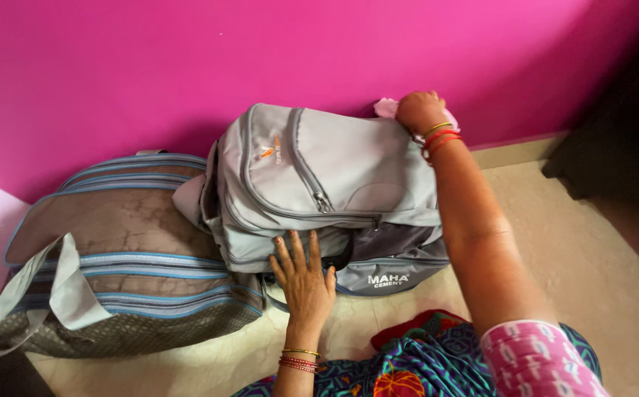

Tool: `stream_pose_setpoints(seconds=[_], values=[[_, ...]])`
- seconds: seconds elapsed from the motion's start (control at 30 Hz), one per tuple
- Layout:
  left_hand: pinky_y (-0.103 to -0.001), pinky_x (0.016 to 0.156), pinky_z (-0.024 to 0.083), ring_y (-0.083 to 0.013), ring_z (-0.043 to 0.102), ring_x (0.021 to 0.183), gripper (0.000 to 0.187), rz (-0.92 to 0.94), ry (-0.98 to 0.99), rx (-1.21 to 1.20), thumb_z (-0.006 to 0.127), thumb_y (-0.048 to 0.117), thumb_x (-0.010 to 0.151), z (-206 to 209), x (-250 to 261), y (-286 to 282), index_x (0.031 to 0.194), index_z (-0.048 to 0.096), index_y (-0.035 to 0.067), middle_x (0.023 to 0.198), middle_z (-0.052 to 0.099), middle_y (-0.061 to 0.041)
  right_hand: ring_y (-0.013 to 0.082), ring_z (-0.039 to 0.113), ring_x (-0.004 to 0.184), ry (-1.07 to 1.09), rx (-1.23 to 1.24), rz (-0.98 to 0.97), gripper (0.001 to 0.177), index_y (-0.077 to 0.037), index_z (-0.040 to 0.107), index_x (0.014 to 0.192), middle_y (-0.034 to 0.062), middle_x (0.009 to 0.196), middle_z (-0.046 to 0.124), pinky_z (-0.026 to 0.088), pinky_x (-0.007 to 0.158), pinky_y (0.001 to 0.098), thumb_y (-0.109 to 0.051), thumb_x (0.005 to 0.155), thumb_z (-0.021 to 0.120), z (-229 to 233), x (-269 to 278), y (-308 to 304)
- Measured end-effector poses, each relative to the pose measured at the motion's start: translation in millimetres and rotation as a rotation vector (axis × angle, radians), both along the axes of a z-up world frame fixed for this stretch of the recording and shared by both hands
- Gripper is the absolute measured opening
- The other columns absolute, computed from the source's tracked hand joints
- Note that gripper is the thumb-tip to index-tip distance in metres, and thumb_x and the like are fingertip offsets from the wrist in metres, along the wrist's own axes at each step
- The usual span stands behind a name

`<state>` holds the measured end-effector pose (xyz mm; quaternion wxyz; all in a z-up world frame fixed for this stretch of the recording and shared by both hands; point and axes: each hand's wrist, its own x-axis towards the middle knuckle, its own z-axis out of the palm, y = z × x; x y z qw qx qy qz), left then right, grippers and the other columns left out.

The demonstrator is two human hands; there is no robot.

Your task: The person sits on the floor and wipes the exterior of a grey backpack and a striped duffel bag using a pink cloth. The person systematically cleans the surfaces, zippers, and handles of the bags, occasionally unfolding the cloth to use a different section.

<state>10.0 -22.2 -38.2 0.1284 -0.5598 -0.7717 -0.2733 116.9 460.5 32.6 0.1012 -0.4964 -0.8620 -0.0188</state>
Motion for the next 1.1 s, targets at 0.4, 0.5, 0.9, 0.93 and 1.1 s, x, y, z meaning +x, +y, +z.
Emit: stream_pose_setpoints(seconds=[0.4,0.5,0.9,0.93,1.1], values=[[-0.068,0.117,0.014,-0.0516,0.012,0.151,0.089,0.026,0.023,-0.048,0.071,0.040,0.084,-3.8,-3.9,2.5,0.158,0.031,0.013,0.164,0.021,-0.027,0.0251,0.067,0.102,0.918,-0.357,0.055,0.044,-0.009,0.062,0.138,0.0122,0.123,0.071,0.052,0.090,0.0346,-0.027,0.098,0.061,-26.8,125.7,-120.9],[-0.069,0.117,0.015,-0.0520,0.012,0.151,0.090,0.031,0.043,-0.060,0.072,0.041,0.084,-3.4,-2.9,1.2,0.158,0.031,0.012,0.164,0.020,-0.027,0.0198,0.064,0.115,1.164,-0.237,0.228,0.043,0.001,0.063,0.136,0.0131,0.126,0.071,0.049,0.099,0.0318,-0.024,0.102,0.063,-86.4,148.0,-127.8],[-0.066,0.119,0.018,-0.0537,0.012,0.152,0.098,-0.012,0.127,-0.061,0.071,0.047,0.082,-3.3,-4.5,-10.2,0.159,0.029,0.004,0.167,0.016,-0.030,0.0141,0.065,0.108,1.904,-0.060,-0.029,0.048,-0.007,0.050,0.141,0.0076,0.128,0.063,0.054,0.091,0.0278,-0.014,0.094,0.059,-153.6,191.2,-147.0],[-0.066,0.119,0.017,-0.0536,0.012,0.152,0.098,-0.011,0.132,-0.065,0.070,0.048,0.082,-3.3,-4.4,-10.2,0.159,0.029,0.004,0.167,0.016,-0.030,0.0154,0.065,0.105,1.899,-0.234,-0.013,0.046,-0.007,0.052,0.139,0.0084,0.125,0.065,0.054,0.089,0.0293,-0.012,0.094,0.058,-151.2,185.0,-152.9],[-0.065,0.120,0.018,-0.0532,0.012,0.153,0.099,-0.003,0.150,-0.076,0.069,0.049,0.083,-6.5,-5.1,-8.6,0.160,0.028,0.004,0.168,0.015,-0.029,0.0215,0.068,0.089,1.734,-1.110,0.072,0.036,-0.006,0.063,0.127,0.0122,0.111,0.072,0.056,0.078,0.0368,-0.005,0.092,0.054,-184.0,172.9,-160.9]])
